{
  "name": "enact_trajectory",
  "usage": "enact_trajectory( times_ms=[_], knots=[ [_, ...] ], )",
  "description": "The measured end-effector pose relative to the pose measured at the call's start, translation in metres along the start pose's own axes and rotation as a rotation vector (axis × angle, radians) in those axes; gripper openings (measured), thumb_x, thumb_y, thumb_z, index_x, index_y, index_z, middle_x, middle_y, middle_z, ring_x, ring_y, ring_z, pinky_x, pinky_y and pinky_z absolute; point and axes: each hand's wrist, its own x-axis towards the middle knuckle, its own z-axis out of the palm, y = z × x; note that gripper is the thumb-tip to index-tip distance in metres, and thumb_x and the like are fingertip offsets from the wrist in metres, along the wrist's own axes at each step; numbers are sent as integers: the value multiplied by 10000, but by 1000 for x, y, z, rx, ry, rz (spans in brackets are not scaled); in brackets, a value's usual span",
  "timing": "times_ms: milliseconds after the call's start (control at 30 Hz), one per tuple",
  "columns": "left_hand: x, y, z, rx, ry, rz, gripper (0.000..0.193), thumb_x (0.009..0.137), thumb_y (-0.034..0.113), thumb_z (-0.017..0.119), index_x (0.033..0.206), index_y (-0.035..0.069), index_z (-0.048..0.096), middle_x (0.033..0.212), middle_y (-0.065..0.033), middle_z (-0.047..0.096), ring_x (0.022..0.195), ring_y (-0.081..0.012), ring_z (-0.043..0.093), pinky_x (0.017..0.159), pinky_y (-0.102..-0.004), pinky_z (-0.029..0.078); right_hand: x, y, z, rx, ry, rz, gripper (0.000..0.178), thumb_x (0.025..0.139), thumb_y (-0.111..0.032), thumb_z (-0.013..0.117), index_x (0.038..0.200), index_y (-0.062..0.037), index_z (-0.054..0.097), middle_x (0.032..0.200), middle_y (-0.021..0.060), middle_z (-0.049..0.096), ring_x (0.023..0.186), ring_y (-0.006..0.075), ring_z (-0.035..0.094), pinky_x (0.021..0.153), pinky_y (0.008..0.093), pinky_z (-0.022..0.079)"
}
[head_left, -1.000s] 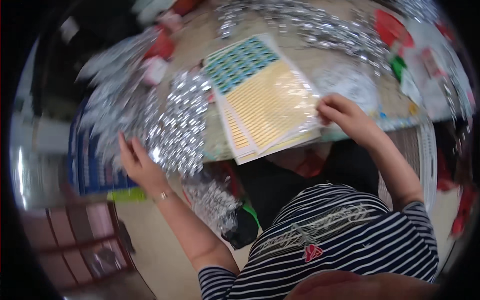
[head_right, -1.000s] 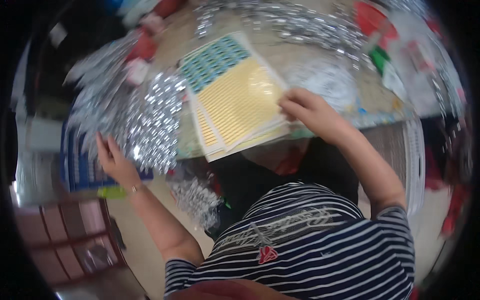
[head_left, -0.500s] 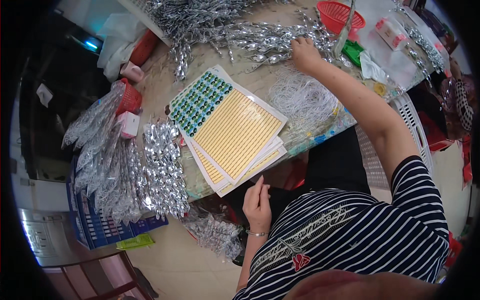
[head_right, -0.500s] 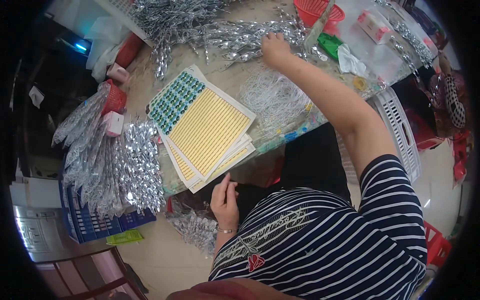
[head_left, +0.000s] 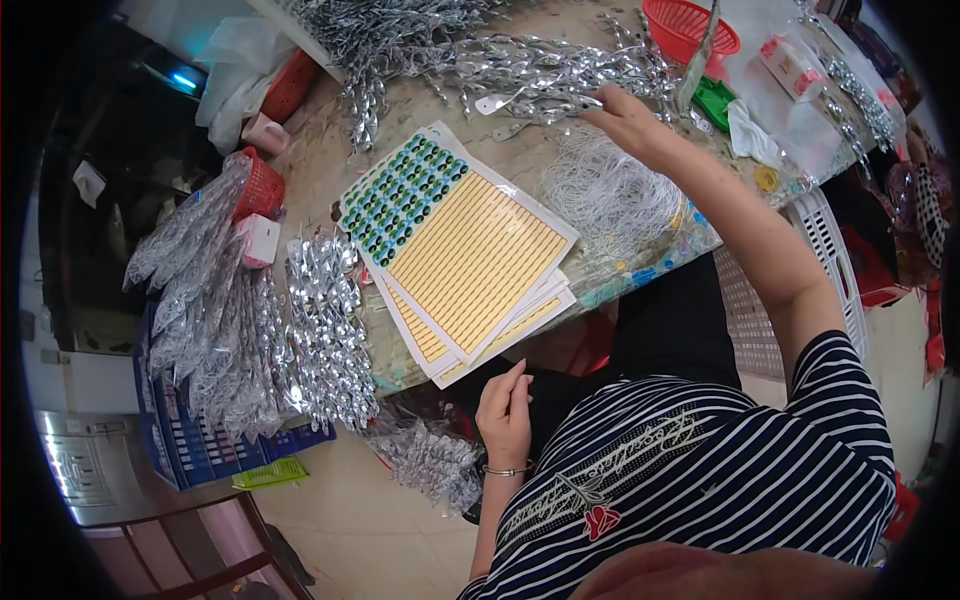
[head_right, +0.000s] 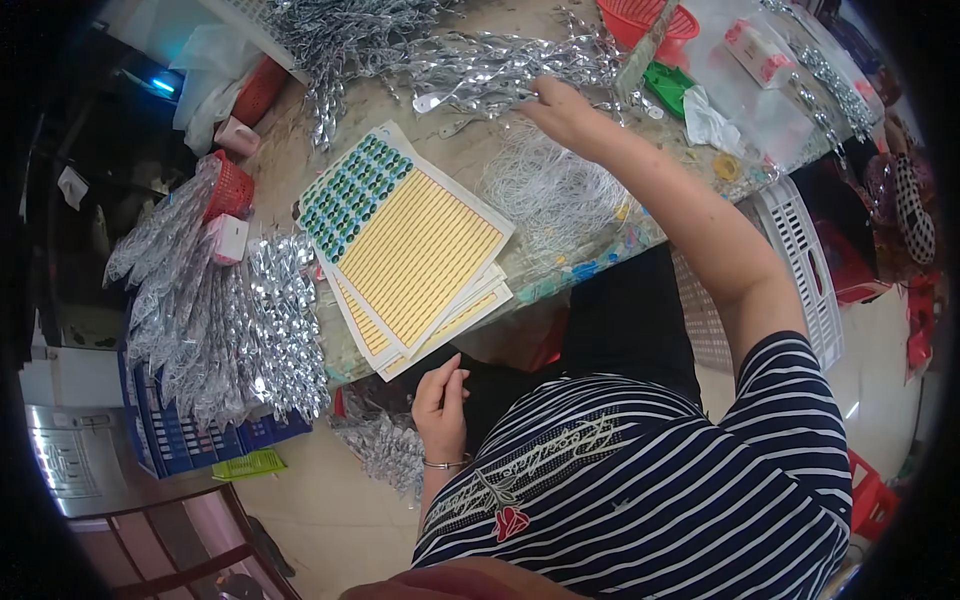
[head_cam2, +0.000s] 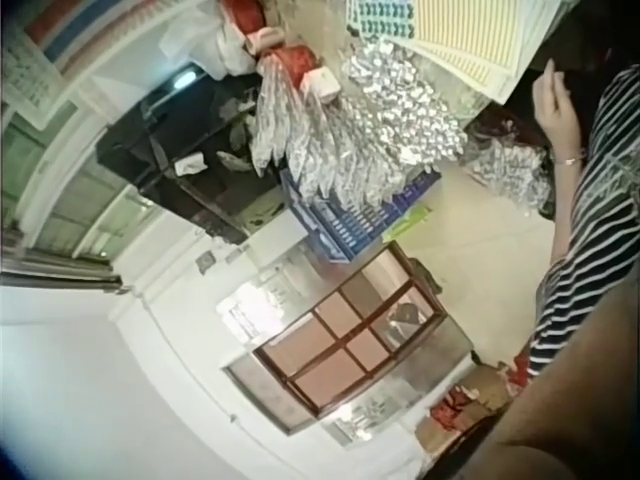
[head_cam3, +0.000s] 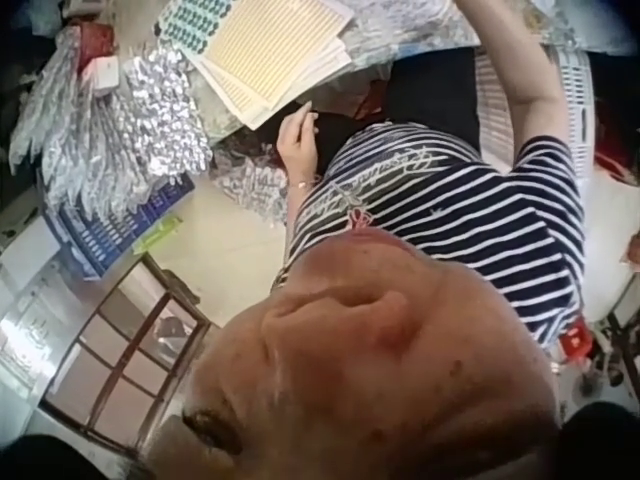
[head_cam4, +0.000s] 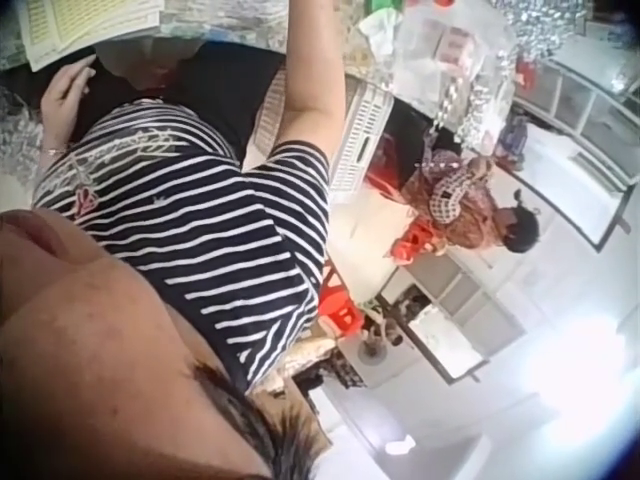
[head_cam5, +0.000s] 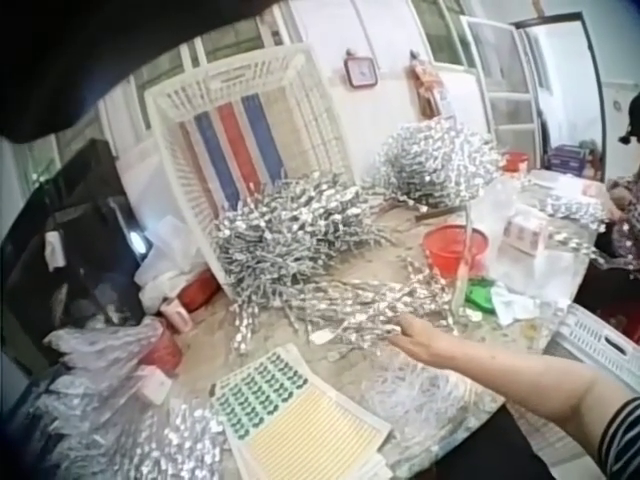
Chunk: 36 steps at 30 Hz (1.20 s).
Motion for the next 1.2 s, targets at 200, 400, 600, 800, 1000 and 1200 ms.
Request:
enact_trajectory(
  times_ms=[200,400,600,800,1000,1200],
  knots=[
    [1,5,6,23,-51,70,209,885,-11,565,1072,5,657,830,-79,642,640,-113,574,574,-222,463,-25,-23,-15,-13,137,-203,367,884,-219,571,1148,27,504,1000,114,586,864,163,518,790,302,433],
    [-5,6,7,30,-110,36,202,895,5,566,1076,2,656,867,-70,637,678,-95,574,597,-205,468,-25,-33,-22,157,50,-76,335,859,-210,563,1111,8,526,940,88,582,857,151,517,780,295,428],
    [-6,6,1,34,-94,14,209,895,9,565,1081,7,658,856,-62,636,655,-86,560,592,-201,461,-29,-58,-32,85,4,-224,307,851,-217,565,1083,-19,533,822,8,506,770,103,451,687,261,392],
    [12,19,-2,37,29,84,228,896,5,558,1107,-4,645,852,-61,631,683,-82,552,613,-194,450,-77,-91,-20,232,-209,-178,283,851,-218,563,1076,-47,542,813,-24,498,731,65,425,641,237,361],
    [49,57,5,272,349,474,298,842,48,653,1129,-23,618,907,-81,648,788,-199,602,757,-291,467,-134,-99,-9,276,-649,-126,238,854,-180,585,1035,-30,542,849,11,566,803,87,514,709,265,430],
    [60,74,18,467,-226,660,464,766,187,731,1163,0,580,882,-87,646,821,-256,611,778,-364,457,-167,-86,1,181,-714,-293,232,876,-186,564,1041,-24,584,915,83,639,823,165,614,726,331,486]
  ],
)
